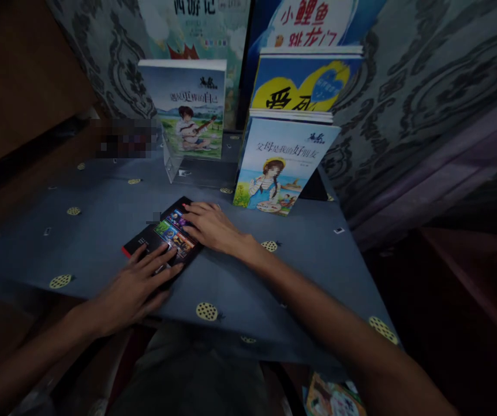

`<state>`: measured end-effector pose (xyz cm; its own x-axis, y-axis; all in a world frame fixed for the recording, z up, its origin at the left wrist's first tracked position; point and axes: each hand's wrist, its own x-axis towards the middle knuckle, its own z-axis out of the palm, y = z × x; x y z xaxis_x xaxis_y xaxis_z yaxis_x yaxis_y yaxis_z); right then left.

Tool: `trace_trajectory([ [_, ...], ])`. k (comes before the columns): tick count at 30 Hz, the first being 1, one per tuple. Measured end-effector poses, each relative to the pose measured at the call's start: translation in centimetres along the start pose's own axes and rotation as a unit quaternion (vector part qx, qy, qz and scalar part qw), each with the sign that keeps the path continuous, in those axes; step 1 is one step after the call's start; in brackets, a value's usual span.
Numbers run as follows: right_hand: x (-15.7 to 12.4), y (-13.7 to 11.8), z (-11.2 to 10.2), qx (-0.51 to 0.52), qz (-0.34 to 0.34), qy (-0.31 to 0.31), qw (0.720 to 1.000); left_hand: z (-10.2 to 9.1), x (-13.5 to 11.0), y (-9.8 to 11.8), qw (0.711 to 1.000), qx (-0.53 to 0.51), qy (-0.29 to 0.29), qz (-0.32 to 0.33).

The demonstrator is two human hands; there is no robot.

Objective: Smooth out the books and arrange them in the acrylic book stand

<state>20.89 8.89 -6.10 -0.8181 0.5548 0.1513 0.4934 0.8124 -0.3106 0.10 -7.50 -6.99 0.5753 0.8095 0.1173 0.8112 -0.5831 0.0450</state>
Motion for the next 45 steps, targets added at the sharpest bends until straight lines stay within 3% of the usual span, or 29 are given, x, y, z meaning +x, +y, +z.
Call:
trace_trajectory([
  [3, 2.8, -0.3, 0.0, -0.016, 0.014, -0.026, 0.999, -0.5, -1.1, -2.3, 0.998, -0.029, -0.026, 0.045],
  [6, 3.2, -0.6, -0.2, -0.041, 0.028, -0.042, 0.998, -1.2, -2.4, -5.6, 0.994, -0.044, -0.063, 0.082],
  [11, 0.1, -1.8, -0.7, -0.052, 0.141, -0.055, 0.987, -2.4, -2.0, -8.9, 0.997, 0.016, -0.070, -0.023],
  [15, -2.7, -3.9, -0.5, 0.021, 0.192, -0.071, 0.979, -2.1, 1.1, -8.7, 0.996, 0.027, -0.051, -0.068],
  [18, -3.9, -5.1, -0.4, 0.048, 0.181, -0.068, 0.980, -1.5, 3.2, -8.0, 0.997, 0.025, -0.028, -0.074],
  [21, -3.6, -4.9, -0.2, 0.017, 0.152, -0.021, 0.988, -0.8, 4.1, -7.3, 0.995, 0.013, -0.010, -0.094],
  [23, -2.8, -3.9, 0.3, 0.003, 0.104, 0.021, 0.994, -0.2, 4.1, -6.8, 0.994, 0.002, 0.005, -0.113],
  [25, -1.8, -2.7, 1.1, 0.016, 0.044, 0.021, 0.999, 0.4, 3.9, -6.3, 0.992, -0.007, 0.023, -0.128],
  [31, -0.3, -0.5, 3.0, 0.034, 0.030, 0.018, 0.999, 1.4, 3.2, -5.5, 0.985, -0.002, 0.061, -0.164],
  [40, -0.8, -2.7, 1.5, -0.052, 0.065, 0.042, 0.996, 1.5, 3.5, -7.6, 0.990, -0.039, 0.058, -0.127],
  [45, 3.7, -3.3, 2.5, 0.043, -0.043, 0.037, 0.997, 1.1, 3.6, -7.2, 0.987, 0.001, 0.087, -0.138],
])
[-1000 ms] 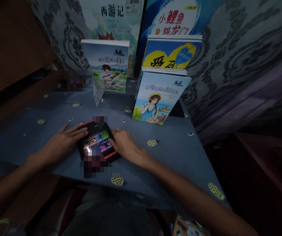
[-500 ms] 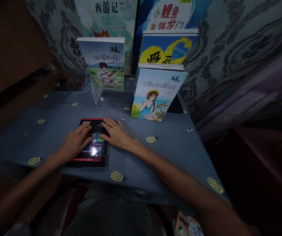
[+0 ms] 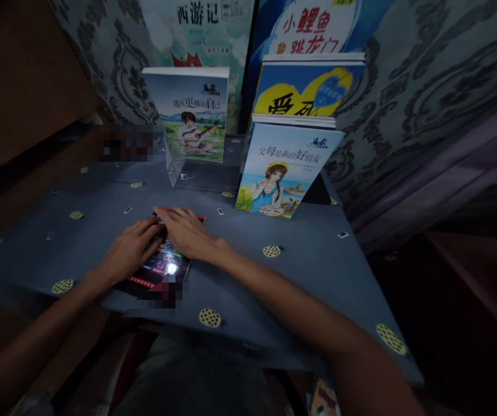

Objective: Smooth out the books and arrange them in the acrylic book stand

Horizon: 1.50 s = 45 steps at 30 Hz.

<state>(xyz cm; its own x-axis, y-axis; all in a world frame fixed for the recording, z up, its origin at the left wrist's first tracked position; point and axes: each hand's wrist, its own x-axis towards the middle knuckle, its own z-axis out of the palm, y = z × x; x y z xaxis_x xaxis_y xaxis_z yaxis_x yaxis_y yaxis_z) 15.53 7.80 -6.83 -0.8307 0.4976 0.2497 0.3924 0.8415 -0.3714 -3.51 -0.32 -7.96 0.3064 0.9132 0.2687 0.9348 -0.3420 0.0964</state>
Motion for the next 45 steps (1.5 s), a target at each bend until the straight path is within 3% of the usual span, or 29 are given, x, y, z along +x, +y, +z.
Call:
trace_trajectory([
  [3, 2.7, 1.1, 1.0, 0.043, -0.011, -0.035, 0.998, -0.1, 0.0, 0.1, 1.000, 0.006, 0.002, 0.005],
  [6, 3.1, 2.7, 1.4, 0.068, -0.013, -0.036, 0.997, -0.1, 0.0, 0.1, 1.000, 0.009, 0.004, 0.008],
  [15, -5.4, 6.7, -0.6, 0.114, -0.012, 0.009, 0.993, -0.4, 0.1, 0.2, 1.000, 0.008, -0.004, -0.002],
  [18, -7.2, 6.4, -1.2, 0.094, 0.001, 0.008, 0.996, -0.7, 0.2, 0.4, 1.000, 0.012, -0.008, 0.001],
  [22, -7.7, 5.7, -1.2, 0.069, 0.023, 0.004, 0.997, -1.0, -0.5, 1.5, 0.999, 0.014, -0.014, 0.039],
  [30, -7.6, 5.7, -0.6, 0.059, 0.033, 0.004, 0.998, -2.3, -6.5, 4.8, 0.977, -0.054, -0.048, 0.202],
  [33, -7.6, 5.8, -0.5, 0.061, 0.024, 0.008, 0.998, -2.7, -8.0, 5.6, 0.976, -0.040, -0.059, 0.204],
  [39, -8.6, 4.0, -1.0, 0.029, 0.016, 0.037, 0.999, -1.7, -9.3, 6.9, 0.985, 0.020, -0.020, 0.168],
  [45, -12.5, 1.1, -1.4, 0.009, 0.013, 0.079, 0.997, -2.5, -10.1, 5.5, 0.975, -0.028, 0.032, 0.218],
])
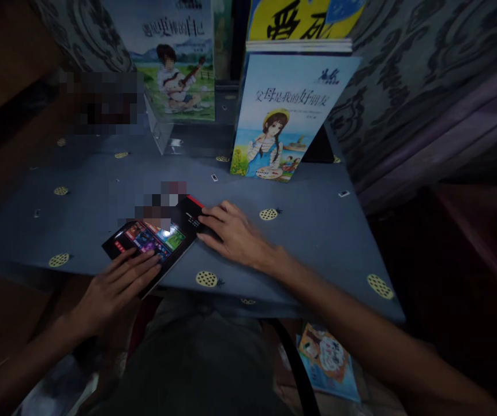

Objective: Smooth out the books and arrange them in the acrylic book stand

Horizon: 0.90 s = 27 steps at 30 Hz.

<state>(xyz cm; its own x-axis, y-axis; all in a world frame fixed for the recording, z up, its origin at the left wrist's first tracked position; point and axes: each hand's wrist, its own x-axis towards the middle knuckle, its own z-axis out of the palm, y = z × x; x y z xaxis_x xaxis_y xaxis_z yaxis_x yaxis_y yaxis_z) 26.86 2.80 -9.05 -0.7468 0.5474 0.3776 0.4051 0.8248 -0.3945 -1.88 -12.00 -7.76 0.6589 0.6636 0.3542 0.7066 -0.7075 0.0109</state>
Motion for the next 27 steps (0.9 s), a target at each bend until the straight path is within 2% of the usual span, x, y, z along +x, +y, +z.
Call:
trace_trajectory([
  [3, -1.1, 0.1, -0.4, 0.050, -0.010, 0.006, 0.999, -1.6, 0.2, -0.7, 0.996, -0.078, 0.039, -0.016],
  [5, -1.1, 0.6, -0.8, 0.094, -0.016, 0.015, 0.995, -3.0, 1.0, -0.9, 0.985, -0.129, 0.063, -0.091],
  [8, 0.0, 1.1, -1.2, 0.165, -0.010, 0.057, 0.985, -4.9, 2.9, -1.2, 0.951, -0.183, 0.108, -0.225],
  [12, 2.6, 1.7, -1.4, 0.255, 0.063, 0.117, 0.958, -6.6, 6.1, -3.2, 0.888, -0.196, 0.215, -0.355],
  [15, 5.0, 2.3, -1.2, 0.320, 0.132, 0.149, 0.926, -7.3, 8.1, -5.6, 0.852, -0.229, 0.286, -0.374],
  [17, 6.4, 2.6, -1.0, 0.370, 0.159, 0.166, 0.900, -7.7, 9.1, -7.2, 0.830, -0.269, 0.312, -0.376],
  [19, 7.3, 2.5, -1.0, 0.411, 0.171, 0.167, 0.880, -7.9, 10.0, -8.6, 0.806, -0.311, 0.327, -0.384],
  [22, 7.5, 1.9, -0.9, 0.443, 0.178, 0.137, 0.868, -7.7, 11.2, -10.3, 0.764, -0.383, 0.335, -0.397],
  [24, 7.1, 1.5, -0.7, 0.463, 0.194, 0.120, 0.856, -7.0, 11.9, -11.2, 0.730, -0.443, 0.320, -0.410],
  [27, 6.2, 1.3, -0.3, 0.533, 0.237, 0.086, 0.808, -5.4, 12.5, -12.5, 0.679, -0.524, 0.264, -0.441],
])
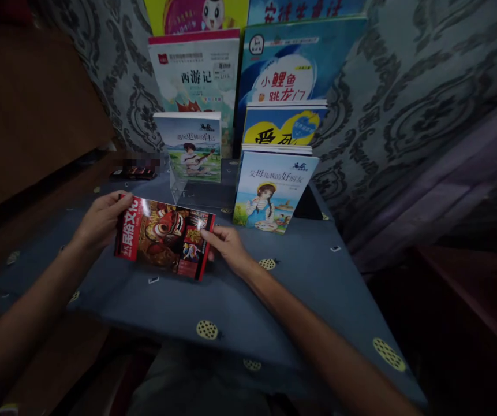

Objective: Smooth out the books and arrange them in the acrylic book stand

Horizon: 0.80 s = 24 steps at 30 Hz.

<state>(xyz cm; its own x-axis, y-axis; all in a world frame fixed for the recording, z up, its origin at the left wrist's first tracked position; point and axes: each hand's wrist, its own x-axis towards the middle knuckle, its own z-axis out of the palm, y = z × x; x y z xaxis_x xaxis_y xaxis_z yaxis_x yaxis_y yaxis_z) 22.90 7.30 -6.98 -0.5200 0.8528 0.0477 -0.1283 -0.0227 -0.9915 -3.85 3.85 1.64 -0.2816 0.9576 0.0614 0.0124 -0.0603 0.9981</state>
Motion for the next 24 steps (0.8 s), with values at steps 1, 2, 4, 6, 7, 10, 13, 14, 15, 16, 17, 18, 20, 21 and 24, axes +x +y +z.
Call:
trace_trajectory([
  [1, -0.2, 0.2, -0.1, 0.024, 0.028, -0.021, 0.999, 0.1, 0.5, -0.5, 0.999, -0.007, -0.014, -0.033],
  [2, -0.4, 0.3, -0.2, 0.041, 0.053, -0.048, 0.997, 0.2, 1.0, -1.1, 0.998, -0.008, -0.028, -0.064],
  [4, -0.7, 0.4, -0.4, 0.054, 0.080, -0.093, 0.991, 0.3, 2.0, -2.1, 0.992, 0.002, -0.062, -0.110],
  [6, -0.9, 0.3, -0.5, 0.052, 0.081, -0.109, 0.989, 0.6, 3.1, -2.8, 0.986, 0.024, -0.102, -0.132],
  [7, -1.0, 0.2, -0.5, 0.051, 0.080, -0.113, 0.989, 0.8, 3.8, -3.1, 0.982, 0.041, -0.126, -0.137],
  [10, -1.1, 0.0, -0.2, 0.038, 0.091, -0.135, 0.986, 2.1, 5.5, -3.6, 0.960, 0.105, -0.219, -0.136],
  [13, -1.0, 0.1, 0.4, 0.030, 0.096, -0.142, 0.985, 4.9, 6.7, -4.0, 0.914, 0.169, -0.356, -0.096],
  [14, -1.0, 0.3, 0.5, 0.028, 0.096, -0.132, 0.986, 6.1, 6.8, -4.2, 0.892, 0.186, -0.407, -0.073],
  [15, -0.9, 0.4, 0.5, 0.029, 0.096, -0.117, 0.988, 7.3, 6.9, -4.4, 0.868, 0.202, -0.451, -0.048],
  [16, -0.8, 0.6, 0.5, 0.030, 0.098, -0.102, 0.989, 8.4, 6.9, -4.6, 0.847, 0.217, -0.484, -0.022],
  [17, -0.8, 0.8, 0.5, 0.031, 0.102, -0.090, 0.990, 9.4, 6.9, -4.9, 0.835, 0.229, -0.500, 0.003],
  [18, -0.8, 1.0, 0.3, 0.031, 0.109, -0.084, 0.990, 10.0, 6.8, -5.3, 0.835, 0.239, -0.495, 0.031],
  [20, -1.0, 1.3, -0.1, 0.026, 0.126, -0.079, 0.989, 10.2, 6.3, -6.0, 0.859, 0.260, -0.430, 0.097],
  [21, -1.1, 1.5, -0.3, 0.018, 0.136, -0.077, 0.988, 9.7, 6.1, -6.4, 0.874, 0.276, -0.378, 0.132],
  [24, -1.3, 1.6, -1.2, -0.053, 0.150, -0.055, 0.986, 6.4, 4.9, -7.4, 0.886, 0.355, -0.222, 0.199],
])
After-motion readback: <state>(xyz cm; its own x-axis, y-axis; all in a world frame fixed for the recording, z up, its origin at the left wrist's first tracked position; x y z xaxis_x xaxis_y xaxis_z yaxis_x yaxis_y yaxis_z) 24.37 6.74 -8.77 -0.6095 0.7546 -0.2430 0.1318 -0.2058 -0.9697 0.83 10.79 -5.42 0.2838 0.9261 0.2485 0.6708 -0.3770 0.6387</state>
